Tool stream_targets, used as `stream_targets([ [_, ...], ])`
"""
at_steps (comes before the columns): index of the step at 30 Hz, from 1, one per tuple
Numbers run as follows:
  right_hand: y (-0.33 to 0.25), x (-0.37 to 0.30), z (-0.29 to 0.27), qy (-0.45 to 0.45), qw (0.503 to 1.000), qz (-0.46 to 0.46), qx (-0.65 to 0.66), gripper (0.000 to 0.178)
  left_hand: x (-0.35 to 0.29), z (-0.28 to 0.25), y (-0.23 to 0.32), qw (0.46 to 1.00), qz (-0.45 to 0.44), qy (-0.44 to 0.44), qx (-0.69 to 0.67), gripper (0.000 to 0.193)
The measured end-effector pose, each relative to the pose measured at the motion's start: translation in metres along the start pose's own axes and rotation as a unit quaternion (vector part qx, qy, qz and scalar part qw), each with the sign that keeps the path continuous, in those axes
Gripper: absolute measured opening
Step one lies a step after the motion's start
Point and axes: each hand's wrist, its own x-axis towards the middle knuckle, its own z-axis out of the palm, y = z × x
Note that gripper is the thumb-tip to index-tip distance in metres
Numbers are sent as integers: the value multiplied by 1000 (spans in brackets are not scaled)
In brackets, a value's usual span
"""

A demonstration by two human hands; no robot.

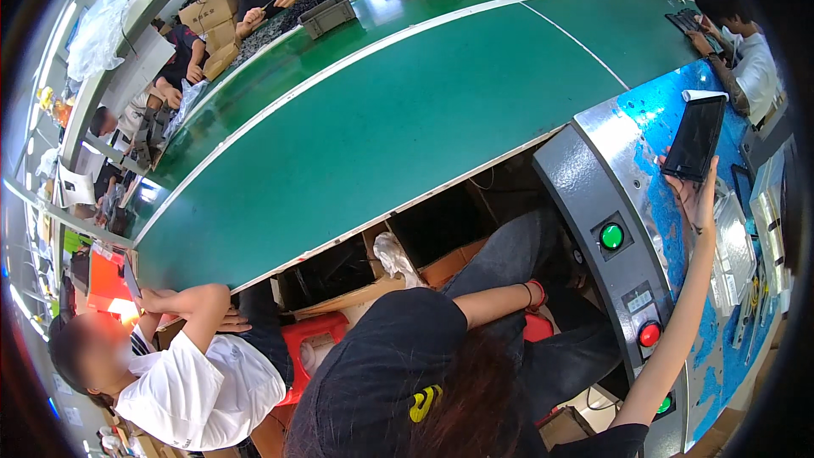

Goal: Assembling electronic device components using a press machine.

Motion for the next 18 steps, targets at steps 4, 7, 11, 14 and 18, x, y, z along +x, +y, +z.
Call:
stream_targets([
  [4, 0, -1, 3, 12, 1000, -6, 9, 82, -1, -2, -2, 1000, 0, 1, -2, 40],
  [7, -1, -1, 4, 0, 1000, -3, 16, 81, -2, -1, -5, 1000, 0, 2, -3, 40],
  [11, -1, -1, 3, 0, 1000, -4, 19, 80, -5, 11, -6, 1000, 1, 3, -5, 40],
  [14, 0, -1, 3, -2, 1000, -6, 20, 80, -5, 9, -8, 1000, 0, 2, -5, 40],
  [18, 0, -1, 3, 11, 1000, -3, 15, 79, -16, 4, -3, 1000, 1, 3, -5, 40],
])
